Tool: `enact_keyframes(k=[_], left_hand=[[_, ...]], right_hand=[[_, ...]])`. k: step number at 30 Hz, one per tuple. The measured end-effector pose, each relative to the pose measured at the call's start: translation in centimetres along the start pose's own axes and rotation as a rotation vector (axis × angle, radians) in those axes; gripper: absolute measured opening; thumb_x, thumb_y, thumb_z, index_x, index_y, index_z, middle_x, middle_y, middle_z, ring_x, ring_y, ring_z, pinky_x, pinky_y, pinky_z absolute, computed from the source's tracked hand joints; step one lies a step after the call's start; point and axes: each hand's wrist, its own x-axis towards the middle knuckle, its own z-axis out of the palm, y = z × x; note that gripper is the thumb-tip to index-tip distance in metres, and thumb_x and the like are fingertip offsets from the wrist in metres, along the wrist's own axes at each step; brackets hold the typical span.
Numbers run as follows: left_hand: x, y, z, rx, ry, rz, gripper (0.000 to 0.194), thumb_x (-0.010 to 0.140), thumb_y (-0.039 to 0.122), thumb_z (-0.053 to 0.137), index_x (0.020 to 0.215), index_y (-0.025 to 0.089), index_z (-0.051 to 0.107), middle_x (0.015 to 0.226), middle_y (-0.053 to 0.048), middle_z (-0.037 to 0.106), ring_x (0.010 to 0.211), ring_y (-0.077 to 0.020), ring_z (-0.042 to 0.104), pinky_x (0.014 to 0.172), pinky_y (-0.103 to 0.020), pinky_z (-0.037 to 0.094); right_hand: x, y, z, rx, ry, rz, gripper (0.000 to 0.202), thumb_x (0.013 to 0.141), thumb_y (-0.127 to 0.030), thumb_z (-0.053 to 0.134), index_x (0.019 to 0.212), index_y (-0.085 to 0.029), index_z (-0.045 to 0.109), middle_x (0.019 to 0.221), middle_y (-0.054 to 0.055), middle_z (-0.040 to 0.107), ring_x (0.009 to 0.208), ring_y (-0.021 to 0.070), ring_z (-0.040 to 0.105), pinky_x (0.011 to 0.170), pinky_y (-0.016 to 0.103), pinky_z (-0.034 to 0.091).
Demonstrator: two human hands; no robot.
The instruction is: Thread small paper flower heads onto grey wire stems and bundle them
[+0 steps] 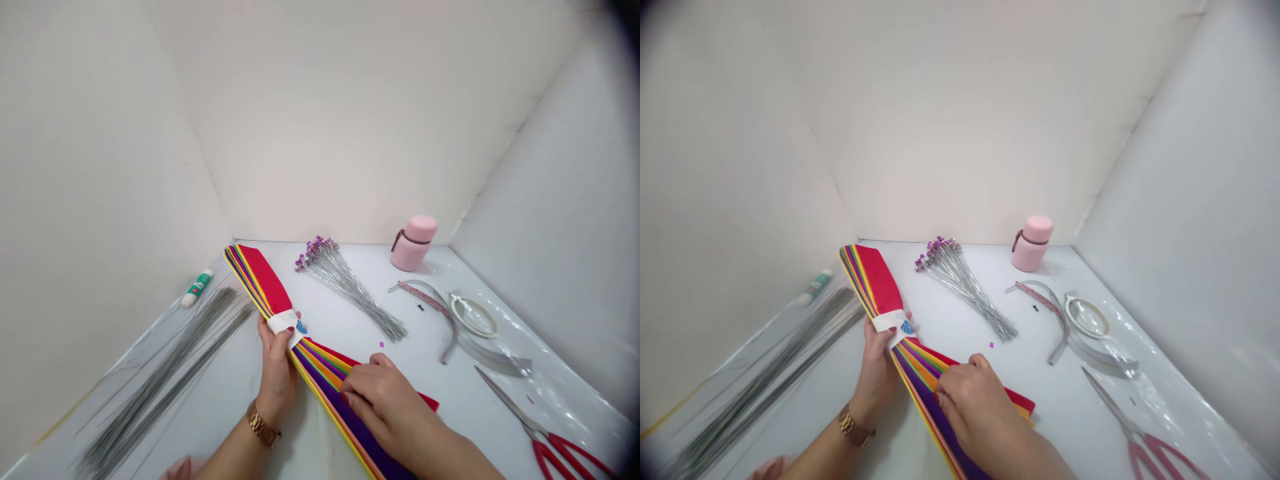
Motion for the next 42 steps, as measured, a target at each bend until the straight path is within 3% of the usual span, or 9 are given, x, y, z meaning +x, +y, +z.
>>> enact_keyframes(k=[17, 23, 28, 37, 42], left_hand=[[0.1, 0.1, -0.1, -0.018, 0.015, -0.032, 0.058, 0.077, 0.018, 0.051, 0.128, 0.034, 0.028, 0.101, -0.002, 0.058, 0.078, -0.0149, 0.058, 0.070, -0.028, 0.046], [-0.1, 0.2, 0.2, -0.019, -0.051, -0.054, 0.065, 0.078, 0.024, 0.055, 0.130, 0.040, 0.019, 0.113, -0.003, 0.052, 0.094, -0.0181, 0.056, 0.075, -0.031, 0.047], [0.2, -0.2, 0.4, 0.010, -0.039, -0.054, 0.083, 0.066, 0.019, 0.069, 0.129, 0.041, 0.020, 0.124, -0.006, 0.046, 0.113, -0.0241, 0.046, 0.078, -0.031, 0.048], [-0.1, 1.0, 0.5, -0.006, -0.198, -0.139, 0.087, 0.065, 0.017, 0.070, 0.131, 0.038, 0.018, 0.126, -0.008, 0.047, 0.119, -0.0260, 0.040, 0.084, -0.034, 0.046], [0.0, 0.6, 0.3, -0.024, -0.206, -0.079, 0.086, 0.065, 0.014, 0.067, 0.131, 0.039, 0.017, 0.127, -0.008, 0.046, 0.120, -0.0277, 0.038, 0.083, -0.036, 0.046]], right_hand=[[0.7, 0.8, 0.1, -0.113, 0.061, 0.081, 0.023, 0.083, -0.009, 0.033, 0.065, -0.018, 0.045, 0.063, -0.002, 0.055, 0.054, 0.0106, 0.043, 0.070, 0.028, 0.031], [0.7, 0.6, 0.2, -0.179, 0.074, 0.125, 0.026, 0.087, -0.014, 0.029, 0.065, -0.018, 0.043, 0.059, 0.000, 0.054, 0.056, 0.0147, 0.042, 0.067, 0.031, 0.034], [0.8, 0.7, 0.3, -0.153, 0.141, 0.102, 0.026, 0.088, -0.015, 0.030, 0.066, -0.019, 0.043, 0.060, 0.000, 0.055, 0.056, 0.0154, 0.044, 0.064, 0.030, 0.034], [0.6, 2.1, 0.3, -0.169, 0.222, 0.181, 0.024, 0.088, -0.016, 0.031, 0.074, -0.019, 0.050, 0.061, 0.002, 0.057, 0.061, 0.0184, 0.047, 0.060, 0.029, 0.034], [0.7, 2.0, 0.1, -0.188, 0.224, 0.195, 0.025, 0.088, -0.015, 0.032, 0.074, -0.018, 0.052, 0.060, 0.003, 0.057, 0.061, 0.0184, 0.048, 0.059, 0.029, 0.034]])
